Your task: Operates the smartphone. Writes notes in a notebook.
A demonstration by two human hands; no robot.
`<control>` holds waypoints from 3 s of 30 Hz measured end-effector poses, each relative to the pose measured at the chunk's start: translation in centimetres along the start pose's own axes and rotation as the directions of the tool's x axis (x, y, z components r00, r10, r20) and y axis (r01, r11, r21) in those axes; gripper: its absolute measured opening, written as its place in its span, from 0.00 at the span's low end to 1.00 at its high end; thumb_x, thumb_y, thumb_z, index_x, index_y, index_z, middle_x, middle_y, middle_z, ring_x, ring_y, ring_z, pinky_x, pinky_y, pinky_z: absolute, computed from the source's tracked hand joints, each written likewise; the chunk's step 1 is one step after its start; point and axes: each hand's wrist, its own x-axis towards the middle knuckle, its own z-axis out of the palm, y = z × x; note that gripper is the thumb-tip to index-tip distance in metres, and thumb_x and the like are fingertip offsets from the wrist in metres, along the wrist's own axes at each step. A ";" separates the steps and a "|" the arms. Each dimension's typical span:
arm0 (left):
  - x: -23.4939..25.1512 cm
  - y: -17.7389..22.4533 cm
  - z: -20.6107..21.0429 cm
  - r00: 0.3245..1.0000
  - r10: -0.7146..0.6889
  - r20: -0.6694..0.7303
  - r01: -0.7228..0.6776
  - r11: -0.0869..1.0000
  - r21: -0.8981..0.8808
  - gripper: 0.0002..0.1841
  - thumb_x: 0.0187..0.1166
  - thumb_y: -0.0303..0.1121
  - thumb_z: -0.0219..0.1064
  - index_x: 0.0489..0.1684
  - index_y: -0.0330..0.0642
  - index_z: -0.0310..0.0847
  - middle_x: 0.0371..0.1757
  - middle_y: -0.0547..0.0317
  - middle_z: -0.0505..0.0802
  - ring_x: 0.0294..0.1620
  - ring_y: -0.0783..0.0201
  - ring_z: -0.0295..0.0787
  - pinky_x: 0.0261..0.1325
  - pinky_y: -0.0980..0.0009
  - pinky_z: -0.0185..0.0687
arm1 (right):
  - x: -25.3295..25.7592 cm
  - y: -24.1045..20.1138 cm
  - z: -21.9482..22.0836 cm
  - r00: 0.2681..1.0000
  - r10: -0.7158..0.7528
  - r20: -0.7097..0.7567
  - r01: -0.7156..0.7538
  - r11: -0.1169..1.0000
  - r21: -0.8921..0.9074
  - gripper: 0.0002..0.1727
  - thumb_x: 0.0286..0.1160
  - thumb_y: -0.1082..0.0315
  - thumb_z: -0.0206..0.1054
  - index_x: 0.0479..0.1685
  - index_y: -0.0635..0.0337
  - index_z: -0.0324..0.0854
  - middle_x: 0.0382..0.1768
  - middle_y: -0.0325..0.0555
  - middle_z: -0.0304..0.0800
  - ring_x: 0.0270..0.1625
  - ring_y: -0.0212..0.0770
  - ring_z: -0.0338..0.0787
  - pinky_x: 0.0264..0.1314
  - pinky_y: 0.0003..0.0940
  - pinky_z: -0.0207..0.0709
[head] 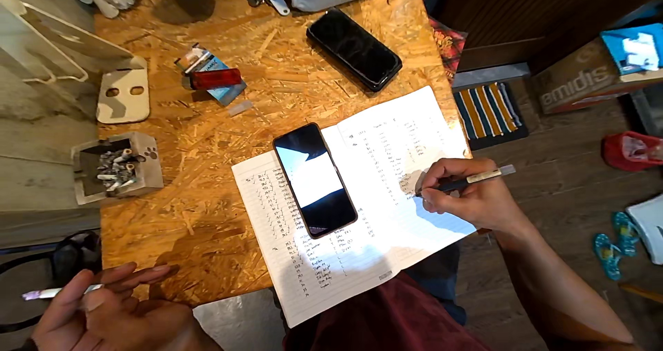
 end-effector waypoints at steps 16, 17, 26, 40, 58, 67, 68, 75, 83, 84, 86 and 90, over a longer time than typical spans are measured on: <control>-0.3 -1.3 -0.6 0.999 -0.032 -0.015 0.032 0.999 -0.015 0.13 0.92 0.28 0.43 0.62 0.30 0.68 0.46 0.59 0.87 0.38 0.62 0.92 0.43 0.64 0.94 | 0.3 0.0 -0.9 0.999 -0.012 0.037 0.012 1.000 -0.020 0.01 0.70 0.71 0.72 0.34 0.59 0.88 0.26 0.36 0.92 0.24 0.28 0.88 0.25 0.21 0.84; -0.2 -0.9 -0.4 0.999 -0.034 -0.020 0.034 0.999 -0.010 0.12 0.92 0.27 0.43 0.61 0.31 0.68 0.45 0.59 0.88 0.37 0.62 0.92 0.42 0.65 0.94 | 0.3 0.0 -0.9 0.999 -0.011 0.034 0.012 1.000 -0.025 0.01 0.70 0.71 0.72 0.34 0.58 0.88 0.26 0.36 0.92 0.24 0.28 0.88 0.25 0.21 0.84; -0.2 -0.6 -0.2 0.999 -0.017 -0.033 0.017 1.000 0.000 0.12 0.91 0.27 0.44 0.61 0.31 0.69 0.45 0.60 0.88 0.37 0.63 0.92 0.42 0.66 0.93 | 0.1 0.0 -0.9 1.000 -0.002 0.025 0.002 1.000 -0.016 0.01 0.69 0.71 0.72 0.33 0.58 0.87 0.26 0.37 0.91 0.24 0.28 0.88 0.25 0.22 0.84; -0.1 -0.6 -0.1 1.000 -0.013 -0.021 0.012 1.000 -0.022 0.12 0.93 0.29 0.44 0.61 0.34 0.70 0.45 0.62 0.88 0.37 0.65 0.92 0.41 0.66 0.94 | 0.1 0.1 -0.9 1.000 -0.001 0.006 0.001 1.000 -0.013 0.01 0.68 0.72 0.72 0.33 0.58 0.86 0.25 0.37 0.90 0.23 0.30 0.88 0.23 0.23 0.84; 0.0 0.0 0.3 0.999 -0.012 -0.034 0.011 1.000 -0.028 0.12 0.92 0.28 0.43 0.61 0.32 0.70 0.45 0.63 0.88 0.36 0.65 0.92 0.42 0.66 0.94 | 0.0 0.2 -0.9 1.000 -0.002 -0.008 0.002 1.000 -0.019 0.00 0.68 0.72 0.71 0.32 0.57 0.86 0.26 0.37 0.91 0.24 0.30 0.88 0.24 0.23 0.84; -0.1 -0.3 0.2 0.999 -0.006 -0.031 0.006 1.000 -0.004 0.12 0.93 0.29 0.44 0.61 0.32 0.69 0.44 0.62 0.88 0.36 0.66 0.91 0.41 0.67 0.93 | 0.1 0.1 -0.8 1.000 -0.015 -0.024 0.014 0.999 -0.048 0.01 0.67 0.72 0.72 0.32 0.56 0.85 0.25 0.36 0.90 0.23 0.28 0.87 0.22 0.22 0.82; 0.0 -0.2 0.2 0.999 -0.005 -0.032 0.005 1.000 -0.002 0.13 0.92 0.29 0.44 0.61 0.32 0.70 0.44 0.62 0.88 0.35 0.66 0.91 0.41 0.67 0.93 | 0.1 0.2 -0.8 0.999 -0.021 -0.024 0.020 0.999 -0.047 0.01 0.67 0.72 0.72 0.32 0.57 0.85 0.25 0.37 0.90 0.23 0.28 0.86 0.22 0.22 0.81; -0.1 -0.9 -0.2 1.000 0.018 -0.006 -0.018 1.000 -0.012 0.13 0.93 0.29 0.44 0.64 0.32 0.69 0.47 0.62 0.88 0.37 0.65 0.92 0.42 0.66 0.94 | 0.1 0.2 -1.2 0.999 -0.012 -0.033 0.012 1.000 0.007 0.02 0.70 0.72 0.71 0.32 0.57 0.84 0.24 0.38 0.89 0.21 0.31 0.87 0.22 0.25 0.84; -0.3 -2.2 -0.8 1.000 -0.010 -0.018 0.009 1.000 -0.012 0.15 0.93 0.28 0.44 0.67 0.29 0.68 0.47 0.59 0.88 0.36 0.64 0.91 0.41 0.66 0.93 | 3.0 0.4 -3.2 0.999 0.019 -0.036 -0.017 0.999 0.052 0.03 0.70 0.73 0.73 0.34 0.61 0.85 0.21 0.45 0.90 0.18 0.36 0.88 0.18 0.28 0.84; -0.3 -2.2 -0.8 1.000 -0.015 -0.020 0.015 1.000 -0.003 0.15 0.93 0.29 0.44 0.67 0.29 0.68 0.47 0.59 0.87 0.36 0.64 0.91 0.41 0.66 0.93 | 3.1 0.5 -3.1 0.999 0.026 -0.029 -0.025 0.998 0.054 0.03 0.70 0.73 0.73 0.34 0.62 0.85 0.21 0.45 0.90 0.18 0.36 0.88 0.18 0.27 0.84; -0.3 -2.4 -0.9 1.000 -0.017 -0.014 0.017 1.000 0.008 0.16 0.93 0.29 0.44 0.67 0.28 0.68 0.48 0.58 0.87 0.38 0.64 0.91 0.42 0.66 0.93 | 3.2 0.4 -3.1 0.999 0.032 -0.026 -0.030 0.998 0.059 0.02 0.69 0.73 0.73 0.34 0.62 0.85 0.21 0.45 0.90 0.18 0.36 0.88 0.18 0.27 0.84; -0.1 -0.8 0.0 0.999 -0.035 -0.023 0.035 0.999 -0.009 0.14 0.92 0.26 0.43 0.65 0.27 0.68 0.46 0.60 0.87 0.37 0.65 0.90 0.41 0.67 0.93 | 3.1 0.4 -3.0 0.998 0.046 -0.045 -0.044 0.998 0.042 0.02 0.69 0.73 0.74 0.34 0.61 0.86 0.21 0.44 0.90 0.18 0.35 0.88 0.18 0.26 0.84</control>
